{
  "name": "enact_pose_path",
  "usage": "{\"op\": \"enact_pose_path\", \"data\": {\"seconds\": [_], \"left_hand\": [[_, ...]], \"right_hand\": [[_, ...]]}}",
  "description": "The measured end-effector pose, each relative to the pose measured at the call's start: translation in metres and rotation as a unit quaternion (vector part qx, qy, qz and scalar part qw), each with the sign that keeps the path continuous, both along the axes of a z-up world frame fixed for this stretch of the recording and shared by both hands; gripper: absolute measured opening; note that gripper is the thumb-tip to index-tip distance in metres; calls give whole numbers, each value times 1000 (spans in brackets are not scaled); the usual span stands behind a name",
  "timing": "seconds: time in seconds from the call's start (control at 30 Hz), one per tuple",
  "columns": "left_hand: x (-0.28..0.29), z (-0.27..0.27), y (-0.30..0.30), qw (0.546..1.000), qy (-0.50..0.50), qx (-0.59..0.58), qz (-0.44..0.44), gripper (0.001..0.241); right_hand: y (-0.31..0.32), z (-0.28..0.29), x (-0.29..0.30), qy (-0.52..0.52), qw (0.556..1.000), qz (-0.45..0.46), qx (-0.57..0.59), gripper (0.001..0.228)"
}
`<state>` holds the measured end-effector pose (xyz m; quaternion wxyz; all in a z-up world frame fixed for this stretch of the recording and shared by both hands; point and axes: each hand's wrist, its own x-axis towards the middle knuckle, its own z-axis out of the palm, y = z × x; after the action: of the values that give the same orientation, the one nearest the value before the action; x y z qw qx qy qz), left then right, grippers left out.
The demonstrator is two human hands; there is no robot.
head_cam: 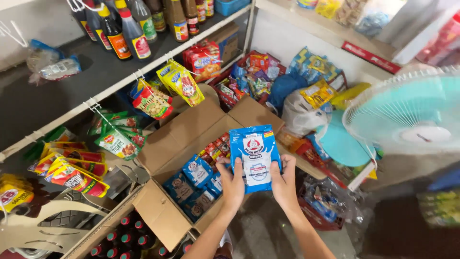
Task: Stocking various grocery items on shelves and organizing them into a cardboard box.
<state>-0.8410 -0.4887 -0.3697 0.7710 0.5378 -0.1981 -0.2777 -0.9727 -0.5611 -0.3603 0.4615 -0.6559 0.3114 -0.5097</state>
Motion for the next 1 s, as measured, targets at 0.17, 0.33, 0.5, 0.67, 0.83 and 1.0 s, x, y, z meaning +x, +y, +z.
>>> {"op": "enact_pose_path", "data": {"seconds": [0.17, 0.33, 0.5, 0.67, 0.83, 1.0], "left_hand": [[43, -26, -49, 998, -45, -11, 44, 33], [88, -11, -79, 998, 30, 29, 51, 32], [119, -68, -110, 991, 2, -25, 134, 31], [133, -106, -128, 988, 15, 21, 150, 32], [133, -113, -140, 983, 62, 84, 153, 31], [125, -142, -152, 951, 25, 266, 158, 33]], "right_hand": [[-55, -11, 39, 4, 996, 59, 65, 27], [-96, -1, 95, 5, 994, 108, 29, 38], [-129, -28, 132, 45, 983, 131, 119, 41], [-165, -75, 149, 55, 972, 174, 145, 38], [-203, -138, 150, 114, 957, 183, 194, 45], [-236, -158, 154, 205, 921, 243, 223, 56]]}}
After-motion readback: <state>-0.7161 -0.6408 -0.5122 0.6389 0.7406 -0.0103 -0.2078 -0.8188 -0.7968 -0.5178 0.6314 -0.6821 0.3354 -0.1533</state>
